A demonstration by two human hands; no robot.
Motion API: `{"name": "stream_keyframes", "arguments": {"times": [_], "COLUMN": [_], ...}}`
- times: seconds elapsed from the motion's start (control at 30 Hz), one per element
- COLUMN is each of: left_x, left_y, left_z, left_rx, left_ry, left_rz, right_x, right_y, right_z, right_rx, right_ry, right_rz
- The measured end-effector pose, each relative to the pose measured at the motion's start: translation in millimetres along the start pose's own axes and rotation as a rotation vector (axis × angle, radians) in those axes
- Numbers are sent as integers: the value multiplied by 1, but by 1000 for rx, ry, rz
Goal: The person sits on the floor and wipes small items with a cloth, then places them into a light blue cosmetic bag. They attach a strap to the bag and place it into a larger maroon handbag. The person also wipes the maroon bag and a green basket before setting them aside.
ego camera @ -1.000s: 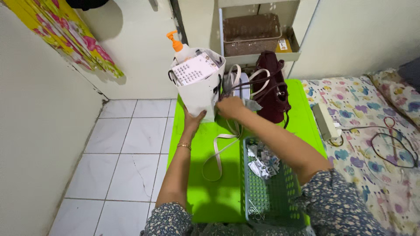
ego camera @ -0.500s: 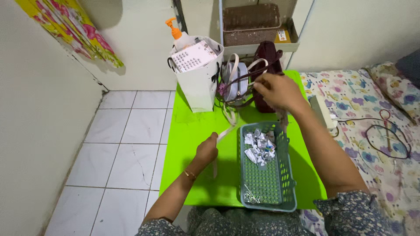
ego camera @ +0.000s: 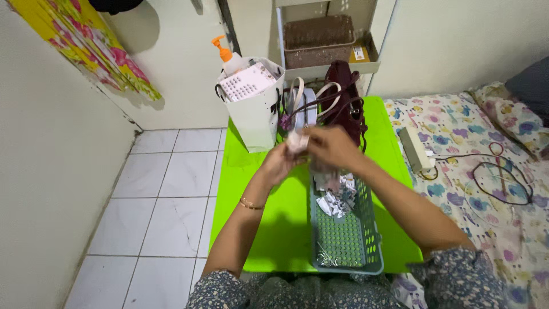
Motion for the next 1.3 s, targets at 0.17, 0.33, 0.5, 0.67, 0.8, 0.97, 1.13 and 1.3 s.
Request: {"name": "stream_keyframes", "arguments": {"times": [0.17,0.33,0.5,0.67,0.8,0.97,1.13,1.3], "left_x": [-6,15,43,-2,-35,-71,-92,-81], "left_y": [11,-53,-128,-109,-54,-28,-55,-54], "left_z": [1,0,0,60,94,116,130,114], "left_rx": [-421,-1222,-1491,-1514,-1802,-1895,-1856,-1768], "left_ry": [297,400,28,301,566,581,590,579], "left_rz": [-85,39,-371,-144,-151,-379,-450,-589], "right_x": [-67,-89,-57,33,124,202,225,222], "right_y": [160,261,263,219,204,213,195,202], "right_z": [23,21,17,42,34,9,-28,-33], "right_rx": [-257,-334,-608,-322,-57,332,549,585], "right_ry": [193,269,219,17,-219,-361,-203,-300], "right_rz": [-523,-723,-689,-639,-736,-1089,-828,-936]}}
Point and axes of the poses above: each hand's wrist, its own x-axis away from the middle knuckle, its own z-axis out of the back of the hand, y = z × x, the point moved 4 cm from there along -x, towards the middle knuckle, and after that the axes turned 6 degrees about z, right-handed, at the moved point
